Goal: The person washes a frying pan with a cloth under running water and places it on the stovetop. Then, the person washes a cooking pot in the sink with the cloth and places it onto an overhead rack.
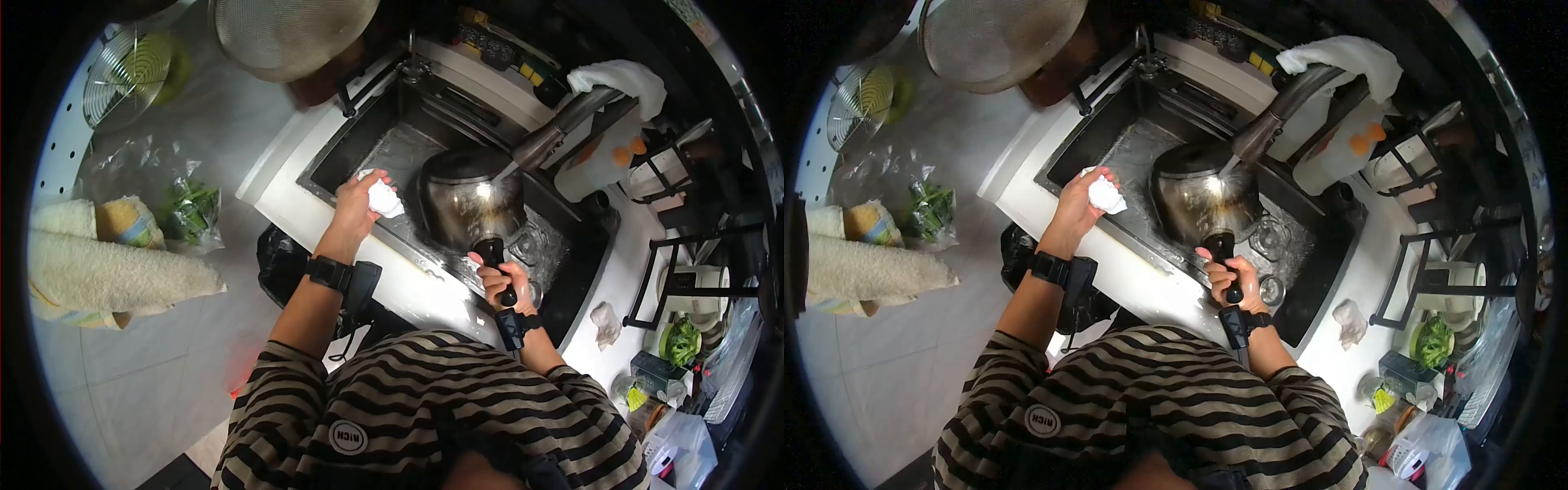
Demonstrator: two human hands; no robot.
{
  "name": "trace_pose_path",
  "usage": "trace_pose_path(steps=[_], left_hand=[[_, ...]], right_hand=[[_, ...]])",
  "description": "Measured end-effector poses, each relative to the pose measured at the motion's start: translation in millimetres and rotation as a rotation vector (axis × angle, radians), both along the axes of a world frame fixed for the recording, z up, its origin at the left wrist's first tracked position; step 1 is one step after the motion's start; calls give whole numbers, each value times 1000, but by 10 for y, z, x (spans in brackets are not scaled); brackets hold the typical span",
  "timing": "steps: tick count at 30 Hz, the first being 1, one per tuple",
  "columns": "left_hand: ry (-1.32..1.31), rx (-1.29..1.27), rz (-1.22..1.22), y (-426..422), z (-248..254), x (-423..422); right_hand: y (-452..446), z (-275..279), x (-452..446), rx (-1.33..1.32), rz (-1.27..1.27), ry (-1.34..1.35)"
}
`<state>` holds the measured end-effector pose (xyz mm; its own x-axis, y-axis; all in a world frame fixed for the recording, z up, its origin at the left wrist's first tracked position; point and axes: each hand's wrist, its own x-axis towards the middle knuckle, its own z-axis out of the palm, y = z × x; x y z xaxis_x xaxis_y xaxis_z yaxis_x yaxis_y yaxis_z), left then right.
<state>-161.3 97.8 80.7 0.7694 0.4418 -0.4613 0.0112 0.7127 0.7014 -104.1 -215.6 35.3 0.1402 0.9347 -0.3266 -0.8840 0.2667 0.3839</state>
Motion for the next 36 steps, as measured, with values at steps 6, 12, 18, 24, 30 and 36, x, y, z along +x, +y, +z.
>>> trace_pose_path(steps=[6,12,18,24,30,36], left_hand=[[-60,-29,-61,-98,7,128],[-27,-10,-81,-122,32,96],[15,-29,-188,-244,-172,227],[31,-25,-363,-562,-273,447],[29,-30,-498,-781,-274,571],[43,-88,-575,-880,-411,602]], right_hand=[[-139,194,266,-586,243,-471],[-433,433,-23,-666,172,-550],[-928,823,-563,-607,13,-421],[-1162,1027,-1166,-473,-285,-381],[-1099,1168,-1597,-341,-547,-358],[-946,1386,-1923,-270,-750,-415]])
